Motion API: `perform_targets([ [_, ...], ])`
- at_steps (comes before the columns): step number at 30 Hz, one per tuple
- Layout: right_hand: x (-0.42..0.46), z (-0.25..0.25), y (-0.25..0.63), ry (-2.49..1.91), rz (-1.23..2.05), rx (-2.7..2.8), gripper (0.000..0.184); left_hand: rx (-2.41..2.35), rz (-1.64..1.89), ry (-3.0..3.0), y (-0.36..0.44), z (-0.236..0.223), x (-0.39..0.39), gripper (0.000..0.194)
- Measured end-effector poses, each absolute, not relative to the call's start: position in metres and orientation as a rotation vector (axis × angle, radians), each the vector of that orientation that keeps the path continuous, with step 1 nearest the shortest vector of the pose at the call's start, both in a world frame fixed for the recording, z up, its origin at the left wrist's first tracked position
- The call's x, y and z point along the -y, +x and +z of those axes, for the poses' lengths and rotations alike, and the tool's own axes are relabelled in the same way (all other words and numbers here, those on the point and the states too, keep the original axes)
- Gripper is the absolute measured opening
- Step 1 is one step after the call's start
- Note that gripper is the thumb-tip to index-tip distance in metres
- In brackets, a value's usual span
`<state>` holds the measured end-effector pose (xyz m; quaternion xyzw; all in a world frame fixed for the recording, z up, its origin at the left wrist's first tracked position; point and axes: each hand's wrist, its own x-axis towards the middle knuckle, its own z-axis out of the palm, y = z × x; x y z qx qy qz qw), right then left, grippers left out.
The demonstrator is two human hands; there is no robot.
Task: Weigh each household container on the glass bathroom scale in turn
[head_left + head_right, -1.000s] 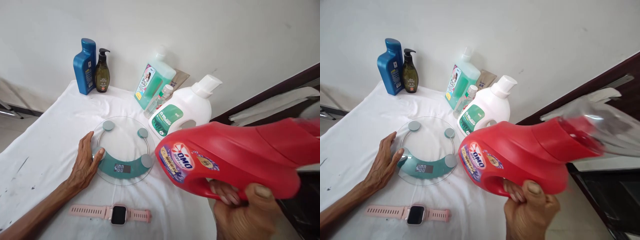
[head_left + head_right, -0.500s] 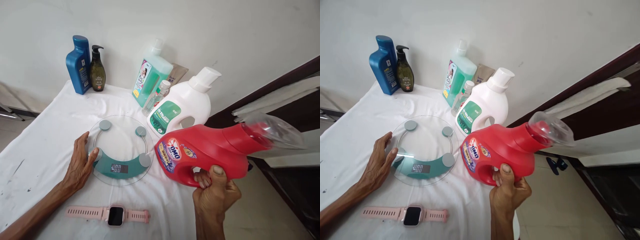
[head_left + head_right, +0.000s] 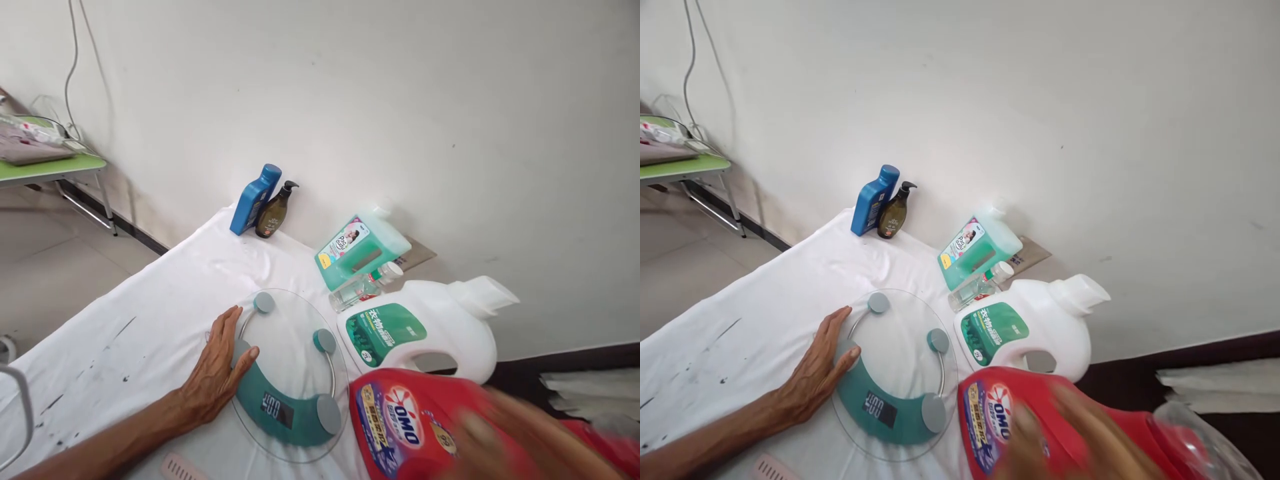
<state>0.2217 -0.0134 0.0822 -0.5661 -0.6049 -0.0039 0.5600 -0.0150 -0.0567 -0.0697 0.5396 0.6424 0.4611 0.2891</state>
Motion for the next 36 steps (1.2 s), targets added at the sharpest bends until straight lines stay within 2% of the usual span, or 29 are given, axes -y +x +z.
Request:
perform_targets([
  [2, -0.031, 0.080, 0.175, -1.232, 0.103, 1.514, 0.045, -1.708, 1.228, 1.414, -0.014, -0.071, 0.057, 0.066],
  [4, -0.089, 0.074, 0.128, -1.174, 0.358, 1.602, 0.046, -1.697, 1.231, 1.406, -0.014, -0.073, 0.057, 0.067],
  [6, -0.152, 0.068, 0.083, -1.215, 0.589, 1.615, 0.055, -1.693, 1.235, 1.402, -0.013, -0.076, 0.057, 0.068],
  [8, -0.209, 0.063, 0.044, -1.266, 0.617, 1.592, 0.058, -1.694, 1.238, 1.402, -0.012, -0.079, 0.056, 0.069],
  [11, -0.272, 0.060, -0.001, -1.305, 0.635, 1.567, 0.052, -1.695, 1.257, 1.430, -0.011, -0.083, 0.054, 0.069],
  [17, -0.327, 0.052, -0.047, -1.372, 0.618, 1.522, 0.033, -1.698, 1.239, 1.520, -0.012, -0.083, 0.054, 0.072],
  [22, -0.317, 0.052, -0.033, -1.325, 0.573, 1.538, 0.025, -1.674, 1.213, 1.463, -0.013, -0.075, 0.054, 0.069],
  [27, -0.270, 0.072, 0.018, -1.219, 0.474, 1.565, 0.029, -1.656, 1.240, 1.469, -0.016, -0.069, 0.052, 0.068],
  [32, -0.185, 0.082, 0.083, -0.910, 0.423, 1.659, 0.035, -1.680, 1.317, 1.555, -0.022, -0.067, 0.049, 0.069],
  [36, -0.095, 0.084, 0.121, -0.982, 0.509, 1.645, 0.031, -1.674, 1.341, 1.582, -0.024, -0.068, 0.046, 0.065],
])
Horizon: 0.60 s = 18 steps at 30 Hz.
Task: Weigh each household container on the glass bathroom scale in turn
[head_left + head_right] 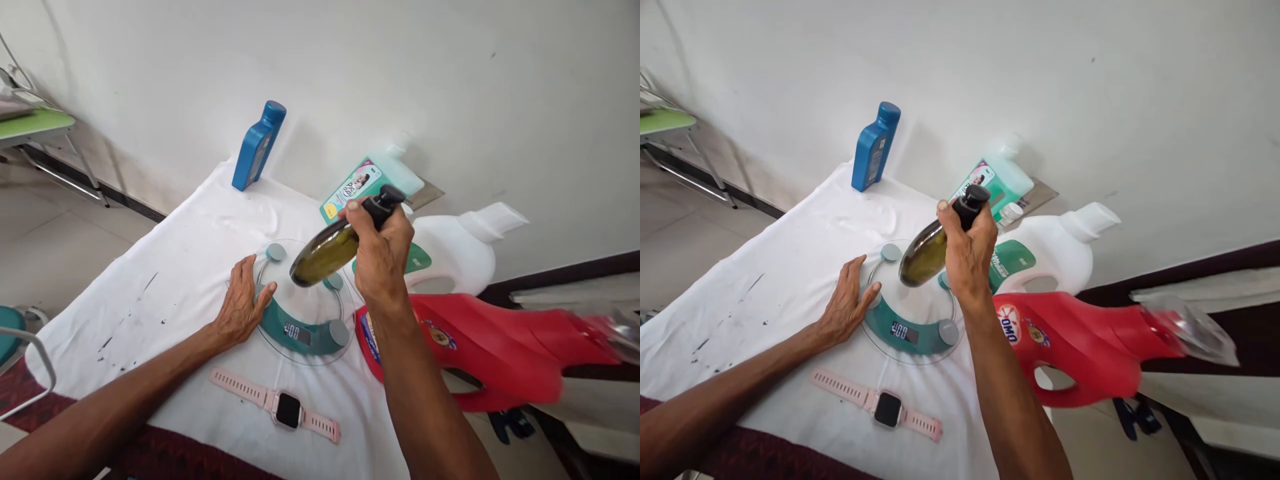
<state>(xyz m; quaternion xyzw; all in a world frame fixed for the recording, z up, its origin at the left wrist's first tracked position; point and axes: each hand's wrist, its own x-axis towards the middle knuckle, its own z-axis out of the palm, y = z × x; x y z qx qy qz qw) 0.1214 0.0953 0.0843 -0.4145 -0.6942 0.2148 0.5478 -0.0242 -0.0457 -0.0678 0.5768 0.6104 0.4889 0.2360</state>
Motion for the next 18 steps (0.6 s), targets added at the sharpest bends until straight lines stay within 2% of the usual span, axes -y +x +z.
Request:
perform_targets([
  [6, -0.017, 0.078, 0.153, -1.127, 0.542, 1.596, 0.029, -1.672, 1.318, 1.633, -0.027, -0.064, 0.046, 0.066],
  [11, -0.015, 0.065, 0.164, -1.148, 0.498, 1.575, 0.029, -1.697, 1.273, 1.625, -0.027, -0.062, 0.046, 0.071],
  [18, -0.027, 0.056, 0.168, -1.120, 0.512, 1.561, 0.034, -1.720, 1.258, 1.667, -0.028, -0.062, 0.044, 0.068],
])
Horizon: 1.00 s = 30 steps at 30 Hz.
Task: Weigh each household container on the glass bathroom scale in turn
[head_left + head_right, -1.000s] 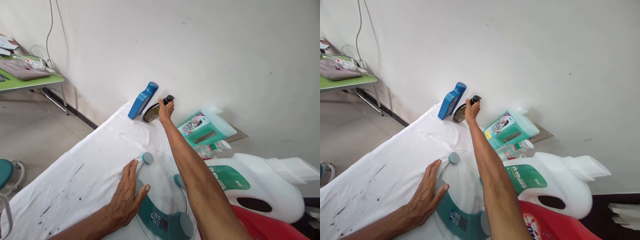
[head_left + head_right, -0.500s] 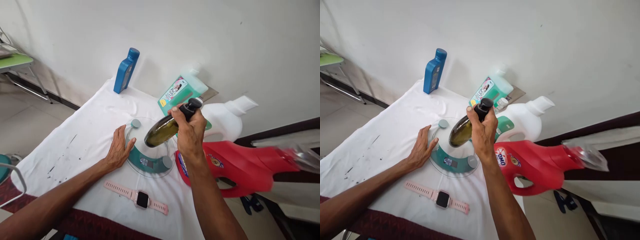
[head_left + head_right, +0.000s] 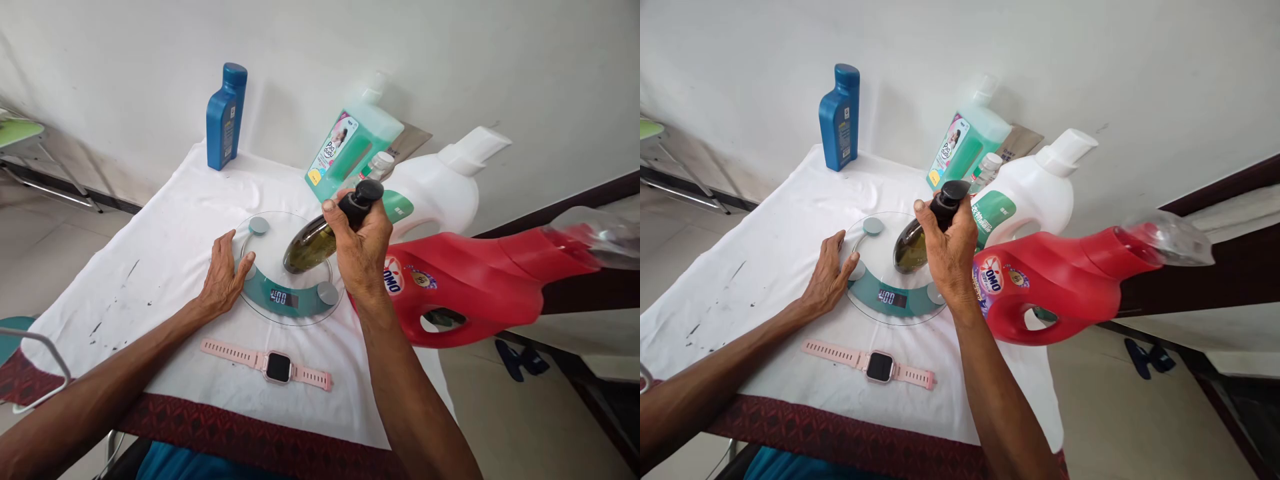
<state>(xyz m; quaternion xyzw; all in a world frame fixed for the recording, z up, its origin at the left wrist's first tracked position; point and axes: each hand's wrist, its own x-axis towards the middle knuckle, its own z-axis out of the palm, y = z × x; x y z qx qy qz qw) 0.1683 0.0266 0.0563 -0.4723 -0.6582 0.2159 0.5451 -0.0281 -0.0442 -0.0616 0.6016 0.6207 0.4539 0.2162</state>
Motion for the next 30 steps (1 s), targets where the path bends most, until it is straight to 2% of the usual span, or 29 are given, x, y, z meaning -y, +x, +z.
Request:
perform_targets([
  [4, -0.015, 0.056, 0.178, -1.079, 0.563, 1.585, 0.046, -1.735, 1.229, 1.674, -0.029, -0.059, 0.044, 0.066],
  [9, 0.034, 0.032, 0.202, -1.112, 0.370, 1.559, 0.059, -1.747, 1.211, 1.678, -0.028, -0.057, 0.044, 0.065],
  [15, 0.078, -0.037, 0.240, -1.306, 0.267, 1.385, 0.034, -1.774, 1.163, 1.691, -0.027, -0.056, 0.045, 0.068],
  [18, 0.076, -0.057, 0.253, -1.466, 0.225, 1.337, 0.032, -1.788, 1.161, 1.687, -0.027, -0.055, 0.045, 0.067],
  [30, 0.069, -0.054, 0.257, -1.507, 0.149, 1.482, 0.028, -1.823, 1.145, 1.728, -0.027, -0.054, 0.043, 0.069],
])
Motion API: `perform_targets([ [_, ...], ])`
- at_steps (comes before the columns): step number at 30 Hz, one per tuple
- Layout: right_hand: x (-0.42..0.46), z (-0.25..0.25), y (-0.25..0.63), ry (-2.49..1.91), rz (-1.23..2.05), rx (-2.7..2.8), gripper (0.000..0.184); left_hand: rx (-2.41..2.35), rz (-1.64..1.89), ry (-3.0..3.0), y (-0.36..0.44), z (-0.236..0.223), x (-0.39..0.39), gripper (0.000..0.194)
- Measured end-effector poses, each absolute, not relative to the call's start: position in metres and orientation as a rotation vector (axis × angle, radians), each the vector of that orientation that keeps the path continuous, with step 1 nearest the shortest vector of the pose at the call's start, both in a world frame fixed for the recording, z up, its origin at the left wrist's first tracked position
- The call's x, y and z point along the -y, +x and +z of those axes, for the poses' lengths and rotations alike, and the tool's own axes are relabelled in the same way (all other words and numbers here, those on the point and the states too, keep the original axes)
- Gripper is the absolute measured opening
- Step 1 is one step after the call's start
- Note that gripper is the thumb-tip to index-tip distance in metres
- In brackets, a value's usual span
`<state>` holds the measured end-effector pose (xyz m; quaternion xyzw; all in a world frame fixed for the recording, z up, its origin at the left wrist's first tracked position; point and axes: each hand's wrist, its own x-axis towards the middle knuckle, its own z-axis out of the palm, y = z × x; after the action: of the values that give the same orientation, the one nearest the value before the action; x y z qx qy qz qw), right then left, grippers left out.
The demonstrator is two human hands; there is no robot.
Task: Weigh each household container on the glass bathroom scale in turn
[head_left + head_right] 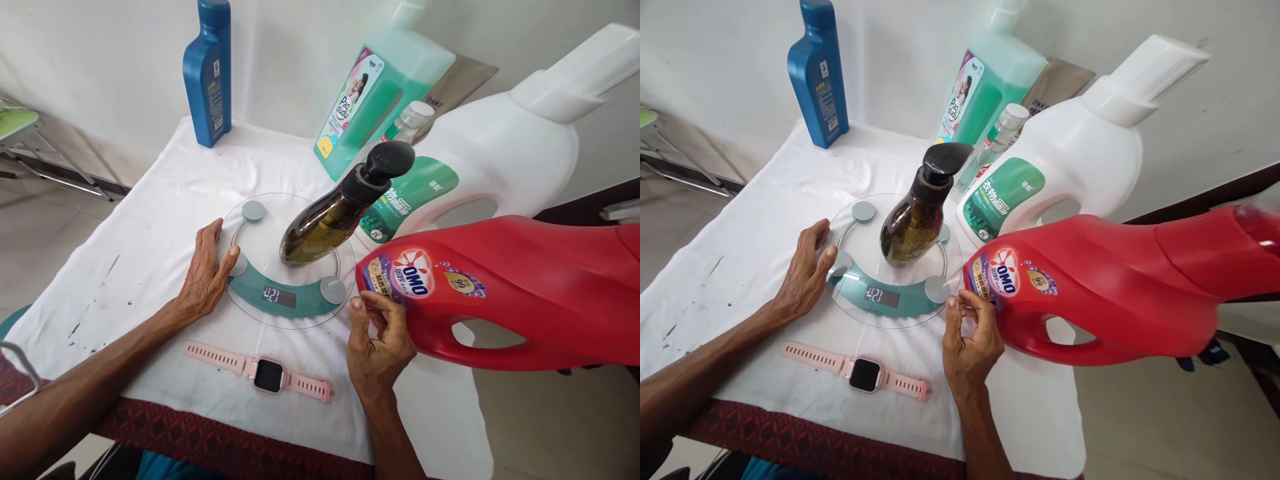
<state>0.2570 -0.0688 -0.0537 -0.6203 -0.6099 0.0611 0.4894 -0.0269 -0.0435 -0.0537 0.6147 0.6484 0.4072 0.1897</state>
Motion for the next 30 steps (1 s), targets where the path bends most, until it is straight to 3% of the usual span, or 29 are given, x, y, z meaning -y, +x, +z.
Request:
perform_targets([
  [9, 0.067, -0.050, 0.256, -1.477, 0.307, 1.438, 0.033, -1.792, 1.158, 1.681, -0.027, -0.054, 0.045, 0.070],
  [16, 0.034, 0.019, 0.205, -1.290, 0.482, 1.617, 0.099, -1.778, 1.249, 1.593, -0.023, -0.058, 0.047, 0.064],
  [18, 0.020, 0.031, 0.183, -1.270, 0.451, 1.572, 0.096, -1.768, 1.270, 1.574, -0.022, -0.061, 0.048, 0.063],
  [23, -0.003, 0.038, 0.155, -1.302, 0.496, 1.431, 0.061, -1.725, 1.330, 1.562, -0.022, -0.072, 0.048, 0.060],
  [27, -0.025, 0.048, 0.148, -1.230, 0.536, 1.423, 0.055, -1.706, 1.361, 1.506, -0.020, -0.075, 0.048, 0.059],
  [30, -0.065, 0.057, 0.140, -1.158, 0.391, 1.433, 0.060, -1.691, 1.363, 1.476, -0.018, -0.073, 0.049, 0.059],
])
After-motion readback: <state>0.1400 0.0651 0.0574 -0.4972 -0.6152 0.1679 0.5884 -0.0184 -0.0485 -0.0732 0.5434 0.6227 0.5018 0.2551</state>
